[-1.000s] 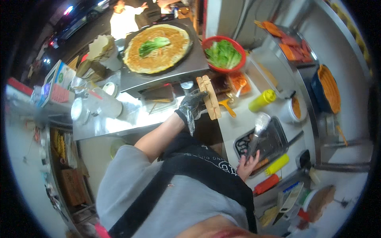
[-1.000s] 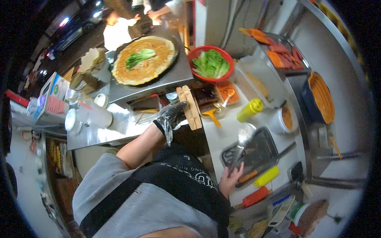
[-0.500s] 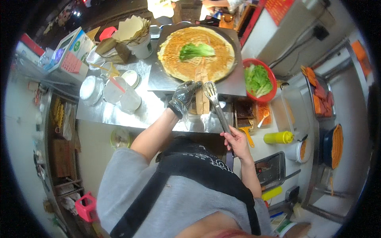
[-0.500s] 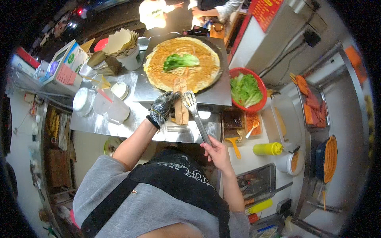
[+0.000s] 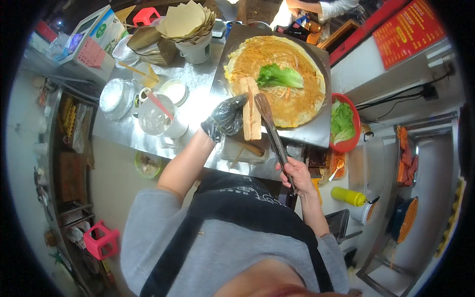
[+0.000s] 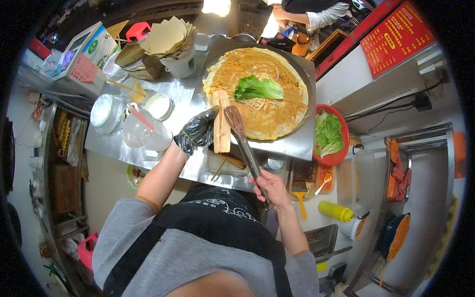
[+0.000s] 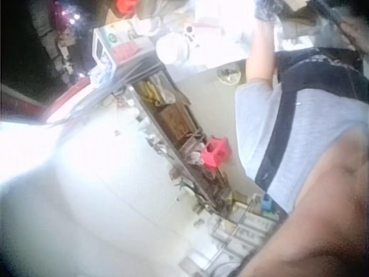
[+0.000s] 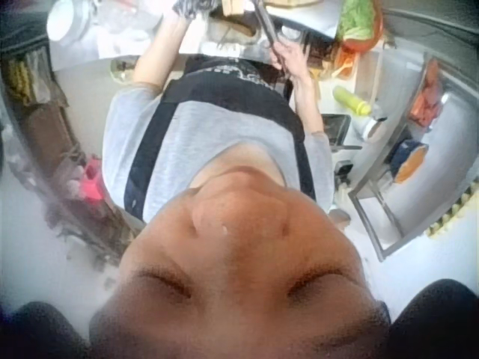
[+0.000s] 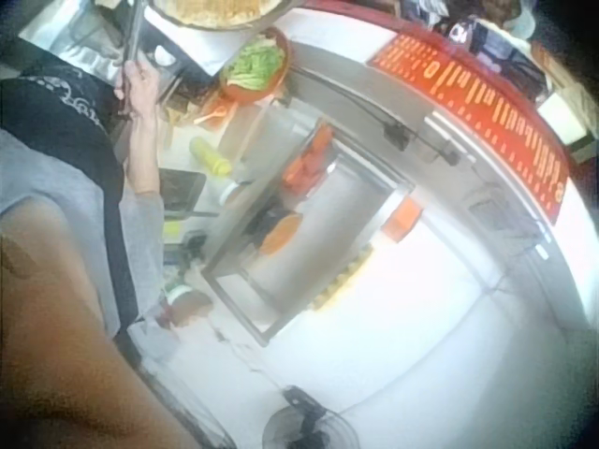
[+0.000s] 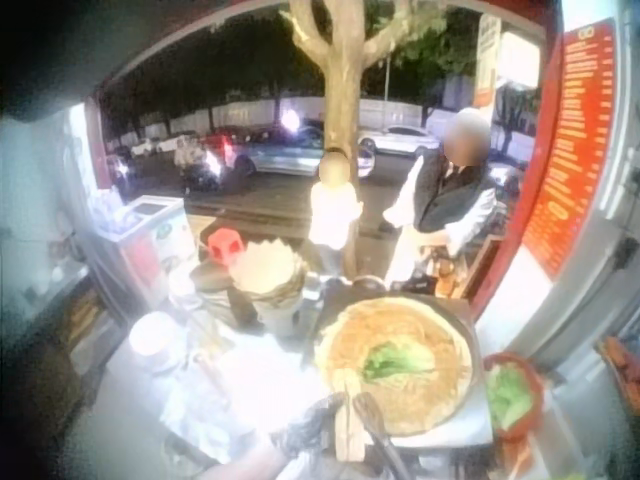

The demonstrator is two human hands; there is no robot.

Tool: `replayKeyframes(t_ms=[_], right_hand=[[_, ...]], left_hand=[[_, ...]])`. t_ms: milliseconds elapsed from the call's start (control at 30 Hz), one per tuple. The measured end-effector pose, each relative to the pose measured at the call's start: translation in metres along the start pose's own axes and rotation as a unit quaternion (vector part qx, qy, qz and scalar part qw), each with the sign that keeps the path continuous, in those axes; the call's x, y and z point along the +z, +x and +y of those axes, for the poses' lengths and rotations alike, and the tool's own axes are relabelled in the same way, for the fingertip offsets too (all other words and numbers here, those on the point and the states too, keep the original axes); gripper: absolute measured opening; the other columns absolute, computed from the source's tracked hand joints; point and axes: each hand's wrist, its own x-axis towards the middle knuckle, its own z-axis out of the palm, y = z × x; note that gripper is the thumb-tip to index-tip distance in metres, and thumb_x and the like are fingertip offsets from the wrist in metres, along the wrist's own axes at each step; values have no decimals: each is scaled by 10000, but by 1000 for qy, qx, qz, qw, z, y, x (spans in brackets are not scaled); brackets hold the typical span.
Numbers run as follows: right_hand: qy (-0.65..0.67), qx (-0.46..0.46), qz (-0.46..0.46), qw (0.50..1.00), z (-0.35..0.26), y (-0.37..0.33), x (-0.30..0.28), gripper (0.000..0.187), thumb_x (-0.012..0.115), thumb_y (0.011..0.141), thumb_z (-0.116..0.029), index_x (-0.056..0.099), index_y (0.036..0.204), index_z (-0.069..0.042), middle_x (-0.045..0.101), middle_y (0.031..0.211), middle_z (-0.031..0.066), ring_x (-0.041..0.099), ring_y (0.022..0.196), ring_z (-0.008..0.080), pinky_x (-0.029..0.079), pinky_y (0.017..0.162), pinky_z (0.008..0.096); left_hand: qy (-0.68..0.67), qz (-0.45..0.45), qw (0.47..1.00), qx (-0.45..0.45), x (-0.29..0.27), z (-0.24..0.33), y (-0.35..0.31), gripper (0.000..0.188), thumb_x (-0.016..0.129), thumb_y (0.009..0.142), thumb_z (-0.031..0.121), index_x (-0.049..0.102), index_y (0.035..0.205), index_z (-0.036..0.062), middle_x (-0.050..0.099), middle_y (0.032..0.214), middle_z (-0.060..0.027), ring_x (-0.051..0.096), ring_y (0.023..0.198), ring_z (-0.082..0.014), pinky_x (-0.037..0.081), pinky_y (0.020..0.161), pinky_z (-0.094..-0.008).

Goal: The person assembles a crepe on a flat griddle by spreading sauce, adding shredded toppings, lettuce, and a fried patty. They use tongs and scissors to place and cut ingredients, then fold the crepe and apply condiments before serving.

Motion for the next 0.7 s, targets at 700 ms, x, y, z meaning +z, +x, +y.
replayKeyframes(t_ms=[700], right_hand=[[-573,-284,229,734,-73,-25,-32,506,677,796,-132,508,1262,-33,635,905,102,582,611,168,466,577,291]], left_hand=[[366,190,881,230,61,-45,60,279,651,845,227,571,1037,40,597,942,-61,594,838,-169,540,675,-305]])
